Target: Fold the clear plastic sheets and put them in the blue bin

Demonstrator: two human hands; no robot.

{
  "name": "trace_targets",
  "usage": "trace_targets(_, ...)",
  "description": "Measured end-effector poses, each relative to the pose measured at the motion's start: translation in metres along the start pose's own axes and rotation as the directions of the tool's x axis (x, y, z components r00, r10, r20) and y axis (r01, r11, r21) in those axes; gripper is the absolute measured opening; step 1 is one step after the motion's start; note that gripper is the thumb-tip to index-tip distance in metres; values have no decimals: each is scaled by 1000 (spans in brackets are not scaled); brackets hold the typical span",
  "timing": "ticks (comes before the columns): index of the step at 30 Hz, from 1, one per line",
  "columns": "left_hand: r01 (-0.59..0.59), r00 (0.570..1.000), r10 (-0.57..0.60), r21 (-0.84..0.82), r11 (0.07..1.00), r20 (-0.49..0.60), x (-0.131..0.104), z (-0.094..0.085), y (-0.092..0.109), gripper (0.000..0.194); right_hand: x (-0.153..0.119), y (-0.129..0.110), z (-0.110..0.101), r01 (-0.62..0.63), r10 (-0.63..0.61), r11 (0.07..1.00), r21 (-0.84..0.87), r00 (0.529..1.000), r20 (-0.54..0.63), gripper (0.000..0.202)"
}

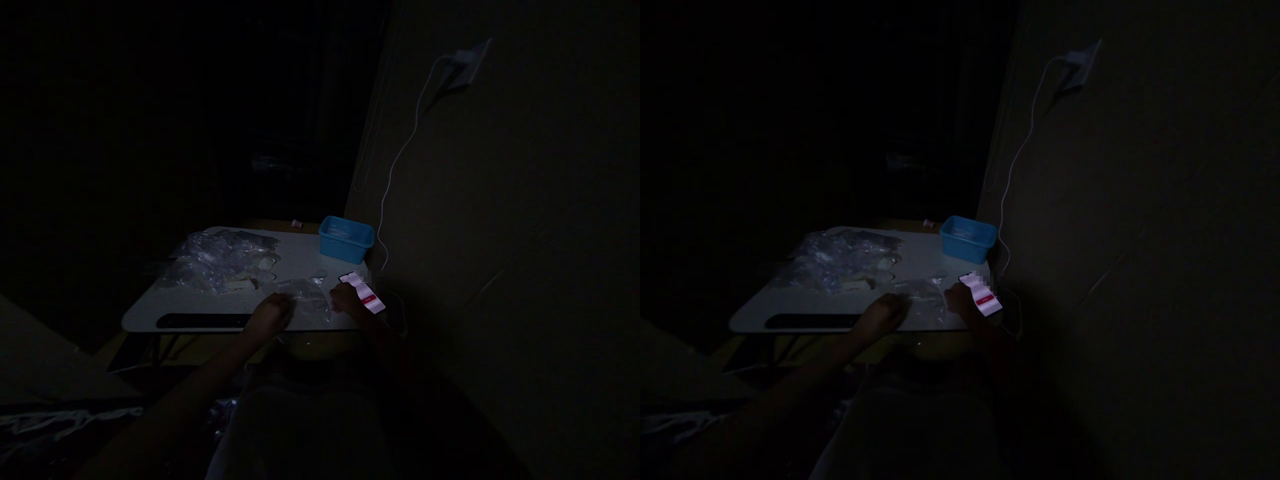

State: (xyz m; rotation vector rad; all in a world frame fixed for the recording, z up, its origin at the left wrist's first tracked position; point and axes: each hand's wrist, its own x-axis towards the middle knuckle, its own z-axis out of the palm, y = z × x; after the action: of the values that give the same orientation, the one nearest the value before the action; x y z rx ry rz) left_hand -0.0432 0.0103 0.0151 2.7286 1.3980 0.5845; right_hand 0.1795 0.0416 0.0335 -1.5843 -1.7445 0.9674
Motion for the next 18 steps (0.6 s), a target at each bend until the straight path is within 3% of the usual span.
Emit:
trace_targets(4,0,1000,0,19,1000,-12,4,9,-1,26,1,-7,-4,-274,265,961,35,950,164,19)
trace_targets(7,24,999,-26,104,994,25,7,10,-1,35,-8,-11,-7,-351,323,932,96,919,227,15)
trace_targets(10,49,995,-64,183,982,78,8,10,0,48,-15,-10,-6,-341,293,905,255,933,211,10)
trace_targets(13,116,980,-148,229,967,129,10,9,2,57,-16,-6,1,-288,245,841,457,957,153,27)
trace_targets(18,198,947,-251,251,948,202,18,3,5,69,-14,-2,14,-210,194,762,613,977,93,39)
